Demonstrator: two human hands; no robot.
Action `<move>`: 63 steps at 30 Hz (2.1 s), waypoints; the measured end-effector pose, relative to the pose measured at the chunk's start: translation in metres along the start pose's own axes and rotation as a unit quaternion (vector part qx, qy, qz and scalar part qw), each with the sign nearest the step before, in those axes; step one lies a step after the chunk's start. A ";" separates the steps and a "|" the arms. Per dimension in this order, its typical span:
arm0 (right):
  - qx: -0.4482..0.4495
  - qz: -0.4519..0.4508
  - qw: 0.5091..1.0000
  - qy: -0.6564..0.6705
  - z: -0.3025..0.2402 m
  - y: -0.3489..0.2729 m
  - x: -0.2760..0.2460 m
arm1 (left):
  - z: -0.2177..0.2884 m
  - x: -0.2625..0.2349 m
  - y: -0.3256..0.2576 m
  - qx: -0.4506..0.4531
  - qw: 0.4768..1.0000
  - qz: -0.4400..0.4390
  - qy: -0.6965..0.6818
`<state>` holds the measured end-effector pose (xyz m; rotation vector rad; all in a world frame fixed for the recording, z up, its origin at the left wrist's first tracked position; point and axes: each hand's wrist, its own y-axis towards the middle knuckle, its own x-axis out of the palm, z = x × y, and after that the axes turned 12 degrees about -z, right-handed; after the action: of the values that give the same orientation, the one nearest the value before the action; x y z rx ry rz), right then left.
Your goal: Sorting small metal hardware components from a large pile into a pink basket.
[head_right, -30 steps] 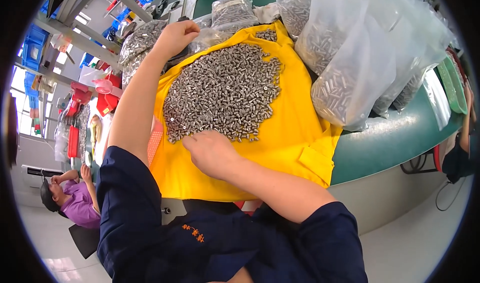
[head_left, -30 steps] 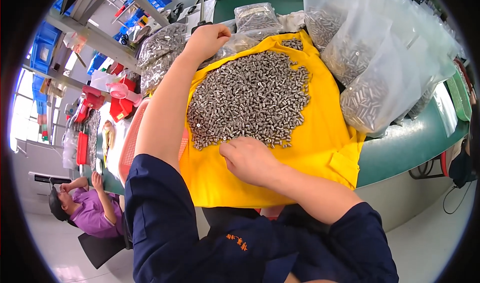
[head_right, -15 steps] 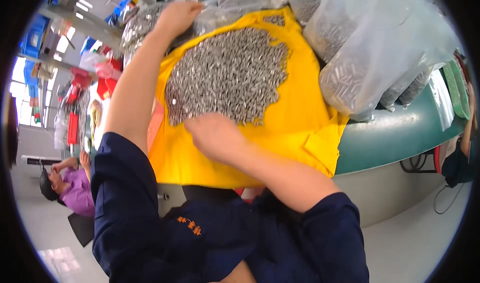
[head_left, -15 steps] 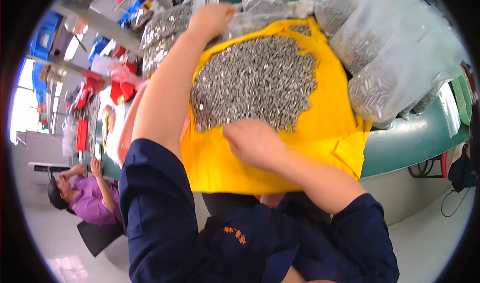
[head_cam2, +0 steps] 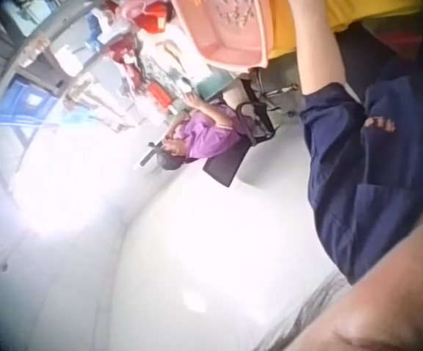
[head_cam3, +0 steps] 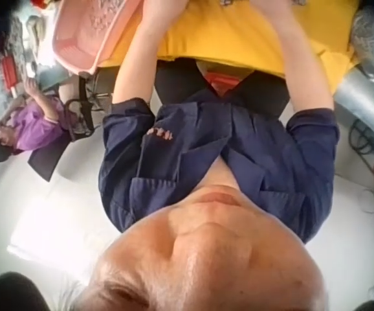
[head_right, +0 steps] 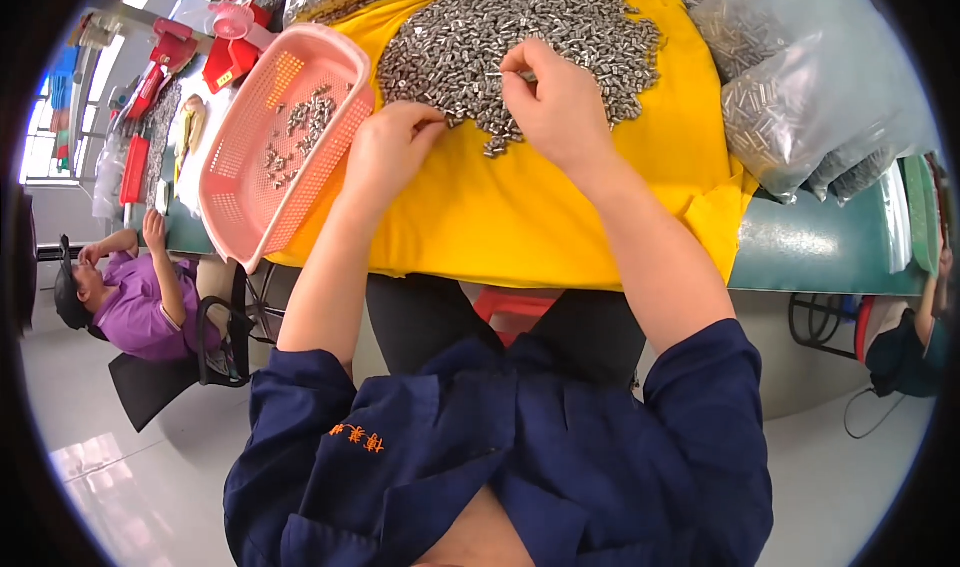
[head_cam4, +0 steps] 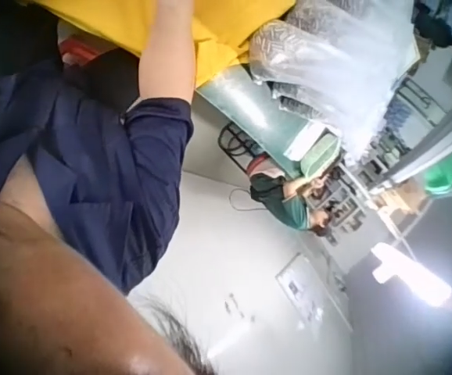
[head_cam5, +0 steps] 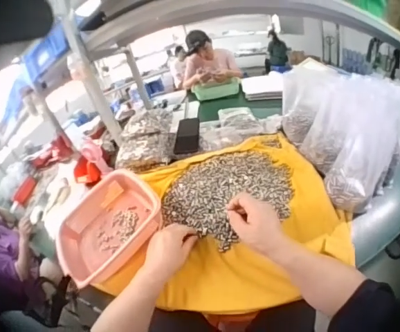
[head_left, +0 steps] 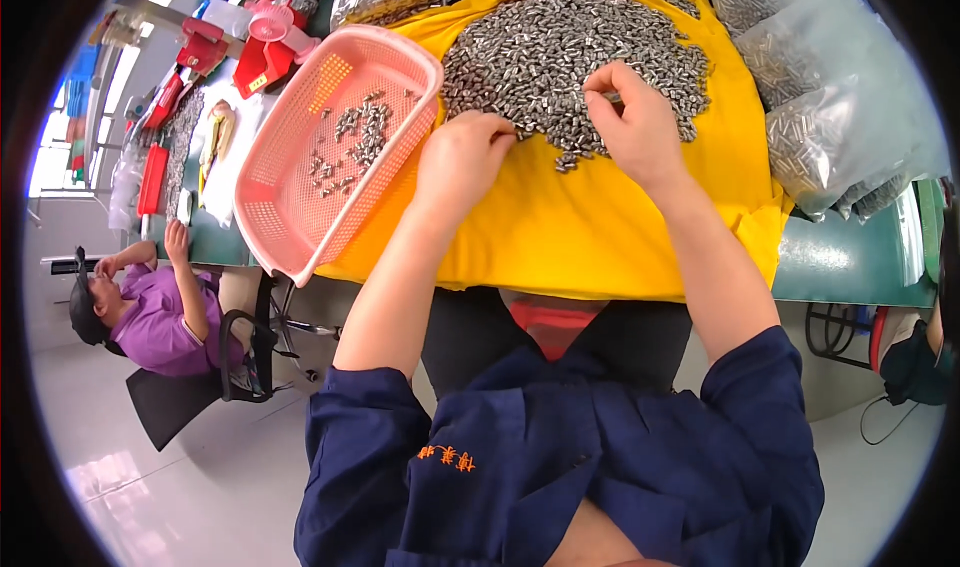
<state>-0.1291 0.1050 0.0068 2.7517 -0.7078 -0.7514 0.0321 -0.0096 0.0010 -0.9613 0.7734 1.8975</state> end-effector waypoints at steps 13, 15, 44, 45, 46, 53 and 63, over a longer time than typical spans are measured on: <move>0.016 -0.100 0.995 0.018 -0.002 -0.004 0.001 | 0.018 0.002 0.008 -0.003 0.994 -0.089 0.064; 0.012 -0.128 0.992 0.016 -0.002 -0.004 0.001 | 0.024 -0.001 0.010 0.008 0.993 -0.103 0.049; 0.003 -0.084 0.990 0.117 -0.013 -0.001 -0.013 | 0.013 0.013 0.023 -0.031 0.792 -0.071 -0.605; 0.010 -0.112 0.986 0.122 -0.017 -0.003 -0.016 | 0.014 0.013 0.024 -0.029 0.788 -0.079 -0.609; 0.013 -0.110 0.986 0.121 -0.017 -0.003 -0.016 | 0.014 0.014 0.025 -0.028 0.785 -0.086 -0.613; 0.015 -0.126 0.989 0.072 -0.017 -0.003 -0.015 | 0.017 0.012 0.026 -0.005 0.783 -0.074 -0.617; 0.001 -0.143 0.990 -0.010 -0.021 -0.005 -0.013 | 0.018 0.013 0.025 -0.005 0.816 -0.064 -0.574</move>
<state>-0.1264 0.1173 0.0285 2.8855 -0.3167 -0.8329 0.0000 -0.0014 0.0025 0.2353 -0.0463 1.9109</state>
